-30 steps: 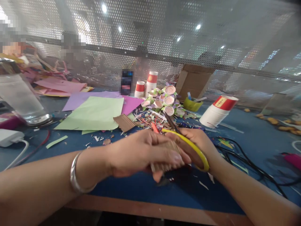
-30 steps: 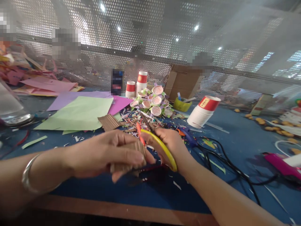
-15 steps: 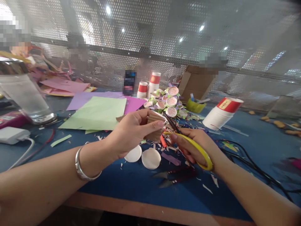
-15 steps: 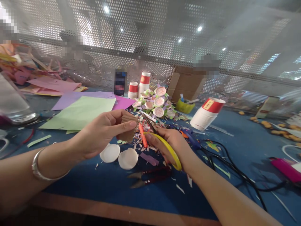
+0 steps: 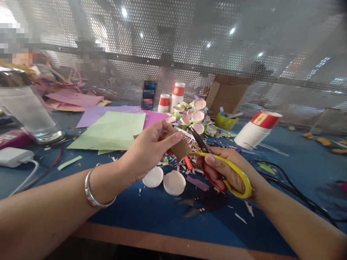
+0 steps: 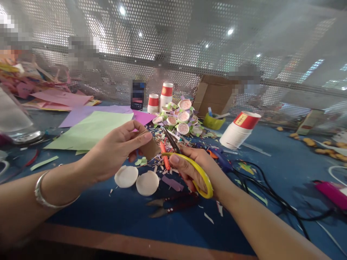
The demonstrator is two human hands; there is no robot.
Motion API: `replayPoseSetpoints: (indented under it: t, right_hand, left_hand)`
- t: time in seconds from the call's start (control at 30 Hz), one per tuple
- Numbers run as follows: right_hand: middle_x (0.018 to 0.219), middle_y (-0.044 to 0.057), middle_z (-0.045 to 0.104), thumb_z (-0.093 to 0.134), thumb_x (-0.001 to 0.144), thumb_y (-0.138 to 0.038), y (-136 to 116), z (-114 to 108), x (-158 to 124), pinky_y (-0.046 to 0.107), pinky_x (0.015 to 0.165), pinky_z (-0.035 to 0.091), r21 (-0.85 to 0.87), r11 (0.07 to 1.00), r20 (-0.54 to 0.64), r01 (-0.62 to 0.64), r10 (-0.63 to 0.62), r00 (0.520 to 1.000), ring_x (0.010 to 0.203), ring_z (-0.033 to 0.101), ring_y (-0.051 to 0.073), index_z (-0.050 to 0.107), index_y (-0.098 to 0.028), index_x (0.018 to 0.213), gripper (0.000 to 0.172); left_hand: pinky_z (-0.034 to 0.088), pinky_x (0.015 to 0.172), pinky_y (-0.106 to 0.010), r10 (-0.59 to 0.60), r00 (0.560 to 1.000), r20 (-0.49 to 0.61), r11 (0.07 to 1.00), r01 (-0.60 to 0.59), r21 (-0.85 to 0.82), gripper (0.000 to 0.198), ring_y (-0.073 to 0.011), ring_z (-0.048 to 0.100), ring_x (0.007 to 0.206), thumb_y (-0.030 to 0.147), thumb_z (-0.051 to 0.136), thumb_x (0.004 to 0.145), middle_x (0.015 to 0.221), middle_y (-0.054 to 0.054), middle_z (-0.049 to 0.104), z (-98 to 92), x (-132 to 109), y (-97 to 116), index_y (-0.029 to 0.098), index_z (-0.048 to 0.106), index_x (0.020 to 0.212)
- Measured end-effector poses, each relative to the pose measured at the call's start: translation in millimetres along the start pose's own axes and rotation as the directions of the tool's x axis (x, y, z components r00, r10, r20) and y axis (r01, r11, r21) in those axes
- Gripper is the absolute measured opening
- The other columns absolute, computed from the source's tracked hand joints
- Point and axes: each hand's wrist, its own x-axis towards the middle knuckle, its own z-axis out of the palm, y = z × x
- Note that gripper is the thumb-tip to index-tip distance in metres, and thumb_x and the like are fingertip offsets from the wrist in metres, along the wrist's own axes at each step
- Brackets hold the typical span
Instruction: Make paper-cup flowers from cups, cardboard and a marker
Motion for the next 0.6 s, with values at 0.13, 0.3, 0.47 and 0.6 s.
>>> replayPoseSetpoints:
  t: [0.13,0.3,0.47,0.6]
  right_hand:
    - [0.053,-0.007,0.050,0.064,0.079,-0.076,-0.8,-3.1,-0.8,0.021,0.036,0.034,0.037,0.999,0.035,0.013,-0.015,0.999,0.034,0.043,0.008,0.057,-0.020,0.088,0.057]
    - [0.067,0.001,0.063,0.048,0.081,-0.086,-0.1,-7.7,-0.3,0.022,0.040,0.036,-0.035,0.993,0.100,0.110,-0.106,0.989,0.043,0.054,0.010,0.059,-0.019,0.086,0.068]
    - [0.066,0.000,0.061,0.054,0.082,-0.081,-2.5,-3.2,-1.7,0.022,0.042,0.038,-0.095,0.992,0.041,0.084,-0.080,0.996,0.044,0.052,0.010,0.060,-0.020,0.090,0.062]
    - [0.069,0.000,0.060,0.060,0.078,-0.081,-5.1,0.4,-3.5,0.022,0.043,0.037,-0.117,0.990,0.006,0.077,-0.076,0.997,0.046,0.050,0.009,0.064,-0.018,0.105,0.069]
  left_hand:
    - [0.049,0.058,-0.021,-0.075,0.997,0.019,0.994,0.077,-0.082,0.022,-0.0088,0.062,0.064,0.013,0.069,0.089,0.075,0.002,0.064,-0.2,1.3,-1.4,0.018,0.048,0.087]
    - [0.056,0.068,-0.025,-0.090,0.993,0.071,0.982,0.100,-0.161,0.027,-0.0124,0.070,0.070,0.005,0.070,0.085,0.084,-0.002,0.071,-0.7,2.6,-2.7,0.016,0.051,0.101]
    - [0.054,0.062,-0.021,-0.073,0.997,0.036,0.980,0.078,-0.182,0.017,-0.0108,0.068,0.069,0.008,0.068,0.087,0.081,-0.002,0.070,-0.5,3.6,-4.0,0.015,0.053,0.093]
    - [0.052,0.060,-0.021,-0.080,0.997,-0.016,0.982,0.075,-0.175,0.015,-0.0111,0.066,0.068,0.011,0.069,0.087,0.078,-0.002,0.070,0.5,5.7,-6.9,0.015,0.055,0.090]
